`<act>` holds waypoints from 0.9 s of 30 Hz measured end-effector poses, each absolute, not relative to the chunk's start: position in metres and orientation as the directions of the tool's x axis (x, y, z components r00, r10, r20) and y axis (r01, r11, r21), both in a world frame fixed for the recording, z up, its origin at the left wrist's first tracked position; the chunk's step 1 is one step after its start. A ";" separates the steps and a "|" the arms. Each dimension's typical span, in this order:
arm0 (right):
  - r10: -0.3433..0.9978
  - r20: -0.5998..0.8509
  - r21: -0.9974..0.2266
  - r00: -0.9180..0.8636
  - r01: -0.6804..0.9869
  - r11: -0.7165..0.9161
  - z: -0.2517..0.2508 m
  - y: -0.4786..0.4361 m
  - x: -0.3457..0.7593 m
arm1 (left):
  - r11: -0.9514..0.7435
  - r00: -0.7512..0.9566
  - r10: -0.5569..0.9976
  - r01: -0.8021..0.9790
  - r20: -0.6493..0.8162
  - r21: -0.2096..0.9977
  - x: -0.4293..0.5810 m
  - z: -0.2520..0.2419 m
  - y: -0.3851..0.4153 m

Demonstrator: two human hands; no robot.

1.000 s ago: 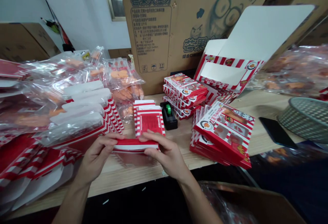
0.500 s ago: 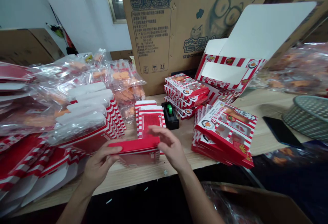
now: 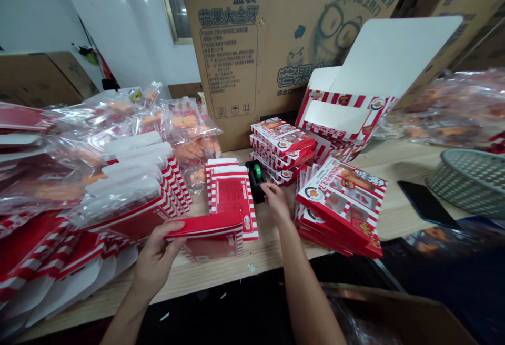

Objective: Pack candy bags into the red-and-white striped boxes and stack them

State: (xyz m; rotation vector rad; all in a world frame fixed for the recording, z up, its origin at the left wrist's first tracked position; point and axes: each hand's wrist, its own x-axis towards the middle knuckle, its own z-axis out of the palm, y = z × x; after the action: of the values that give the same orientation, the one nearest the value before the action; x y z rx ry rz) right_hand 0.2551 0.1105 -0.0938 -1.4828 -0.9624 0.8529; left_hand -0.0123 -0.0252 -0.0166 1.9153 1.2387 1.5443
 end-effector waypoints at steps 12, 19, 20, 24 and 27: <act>0.835 -0.064 -0.996 0.547 0.017 -0.087 -0.109 0.082 0.239 | -0.606 0.056 0.726 0.522 0.685 0.600 0.004 -0.009 -0.031; 0.886 0.079 -0.976 0.458 -0.148 0.163 -0.021 -0.029 0.203 | -0.620 0.103 0.703 0.572 0.703 0.536 0.015 0.002 -0.040; 0.904 0.094 -0.958 0.417 -0.210 0.196 -0.006 -0.042 0.192 | -0.623 0.126 0.705 0.582 0.698 0.524 0.014 0.004 -0.040; 0.968 0.048 -0.927 0.247 -0.351 0.136 0.027 -0.056 0.154 | -0.642 0.264 0.713 0.617 0.649 0.455 0.008 0.018 -0.039; 0.975 -0.025 -0.930 0.219 -0.363 0.058 0.027 -0.049 0.144 | -0.682 0.462 0.703 0.654 0.540 0.328 0.003 0.033 -0.039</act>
State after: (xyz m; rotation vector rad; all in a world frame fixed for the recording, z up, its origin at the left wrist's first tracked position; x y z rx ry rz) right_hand 0.1436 -0.0495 0.0271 -1.0164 -0.7833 1.1897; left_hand 0.0029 -0.0386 0.0332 2.6222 1.2187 1.0232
